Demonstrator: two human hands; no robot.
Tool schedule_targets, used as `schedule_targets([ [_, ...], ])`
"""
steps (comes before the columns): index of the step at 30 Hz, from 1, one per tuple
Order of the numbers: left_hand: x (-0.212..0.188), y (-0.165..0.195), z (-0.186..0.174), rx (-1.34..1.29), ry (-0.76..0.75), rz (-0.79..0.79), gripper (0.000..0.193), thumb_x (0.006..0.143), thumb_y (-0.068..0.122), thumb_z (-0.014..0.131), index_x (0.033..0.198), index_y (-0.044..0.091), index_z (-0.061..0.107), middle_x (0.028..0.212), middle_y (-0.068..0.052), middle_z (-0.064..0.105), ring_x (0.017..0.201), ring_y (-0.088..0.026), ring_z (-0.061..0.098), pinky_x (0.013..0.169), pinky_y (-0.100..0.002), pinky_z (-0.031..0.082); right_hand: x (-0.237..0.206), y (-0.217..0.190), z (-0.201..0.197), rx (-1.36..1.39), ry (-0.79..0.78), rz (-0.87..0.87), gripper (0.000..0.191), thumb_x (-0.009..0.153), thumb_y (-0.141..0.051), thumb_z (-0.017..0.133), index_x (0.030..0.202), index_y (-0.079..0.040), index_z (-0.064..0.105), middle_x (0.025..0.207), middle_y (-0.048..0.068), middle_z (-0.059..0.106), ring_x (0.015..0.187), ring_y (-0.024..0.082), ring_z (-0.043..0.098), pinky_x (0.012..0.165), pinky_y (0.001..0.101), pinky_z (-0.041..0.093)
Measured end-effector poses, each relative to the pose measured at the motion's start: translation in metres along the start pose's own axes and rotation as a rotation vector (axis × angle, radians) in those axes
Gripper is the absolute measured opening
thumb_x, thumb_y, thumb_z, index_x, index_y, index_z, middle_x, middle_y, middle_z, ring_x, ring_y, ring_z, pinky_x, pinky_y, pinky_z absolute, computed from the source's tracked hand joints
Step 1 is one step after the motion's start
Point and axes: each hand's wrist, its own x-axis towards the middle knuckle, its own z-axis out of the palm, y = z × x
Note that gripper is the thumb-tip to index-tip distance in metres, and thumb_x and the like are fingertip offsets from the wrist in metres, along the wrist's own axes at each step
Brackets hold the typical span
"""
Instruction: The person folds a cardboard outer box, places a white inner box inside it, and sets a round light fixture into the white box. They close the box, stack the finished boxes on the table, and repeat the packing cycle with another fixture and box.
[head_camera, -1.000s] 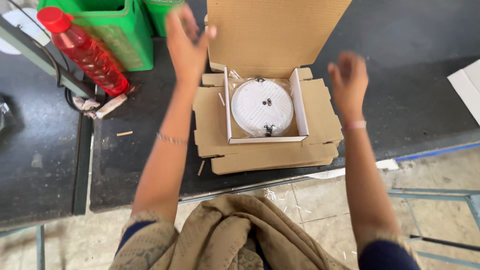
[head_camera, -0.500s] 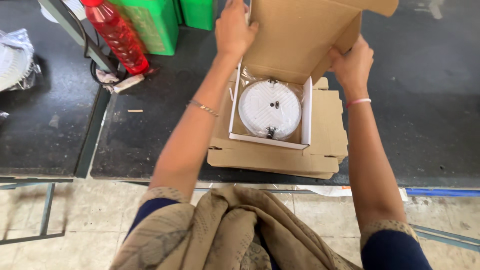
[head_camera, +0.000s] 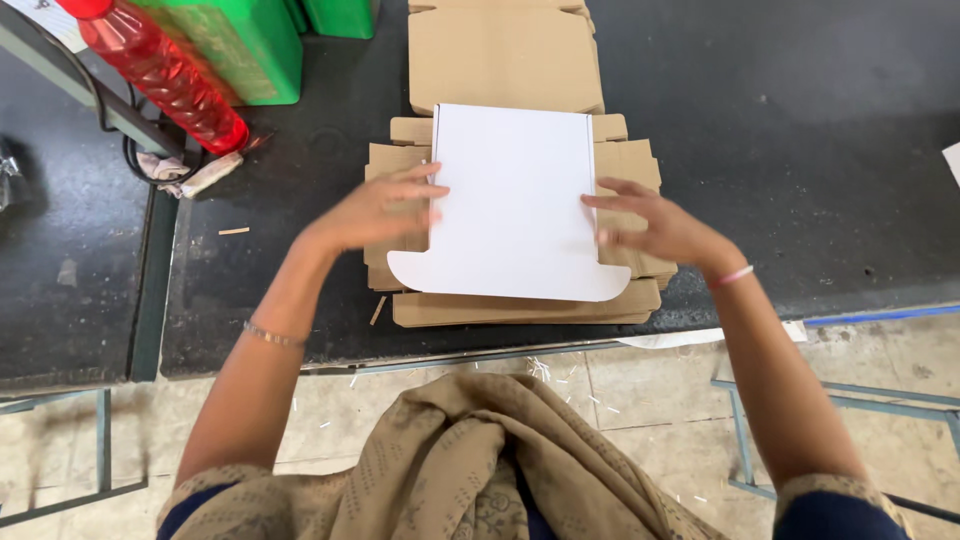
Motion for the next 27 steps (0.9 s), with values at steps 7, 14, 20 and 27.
schedule_targets([
  [7, -0.028, 0.016, 0.055, 0.296, 0.208, -0.055, 0.099, 0.069, 0.035, 0.091, 0.155, 0.012, 0.047, 0.144, -0.024, 0.054, 0.133, -0.039, 0.053, 0.11, -0.041, 0.044, -0.014, -0.027, 0.06, -0.018, 0.206, 0.292, 0.107, 0.066, -0.034, 0.087, 0.159, -0.025, 0.036, 0.156, 0.013, 0.048, 0.123, 0.036, 0.059, 0.105, 0.0441, 0.048],
  [14, -0.036, 0.045, 0.044, 0.026, 0.374, -0.106, 0.073, 0.072, 0.027, 0.092, 0.137, 0.013, 0.062, 0.112, -0.013, 0.077, 0.1, -0.023, 0.078, 0.092, -0.033, 0.061, -0.028, -0.036, 0.051, 0.313, 0.437, 0.108, 0.079, 0.073, -0.012, 0.09, 0.146, -0.012, 0.059, 0.142, 0.014, 0.065, 0.122, 0.025, 0.067, 0.104, 0.035, 0.054],
  [20, 0.017, 0.087, -0.047, 0.085, 0.549, -0.013, 0.076, 0.078, 0.034, 0.096, 0.137, 0.014, 0.052, 0.101, -0.006, 0.076, 0.091, -0.017, 0.078, 0.085, -0.032, 0.061, -0.011, -0.057, -0.039, 0.52, 0.564, 0.15, 0.056, 0.094, -0.014, 0.075, 0.146, -0.01, 0.056, 0.119, 0.011, 0.07, 0.102, 0.018, 0.071, 0.083, 0.0343, 0.063],
  [27, 0.069, 0.108, -0.066, 0.605, 0.746, 0.297, 0.02, 0.084, 0.028, 0.09, 0.09, 0.015, 0.076, 0.089, -0.007, 0.063, 0.089, -0.031, 0.064, 0.07, -0.043, 0.051, 0.015, -0.068, -0.069, -0.211, 0.834, -0.053, 0.031, 0.099, -0.021, 0.077, 0.126, -0.006, 0.072, 0.114, 0.014, 0.075, 0.102, 0.021, 0.072, 0.087, 0.0352, 0.057],
])
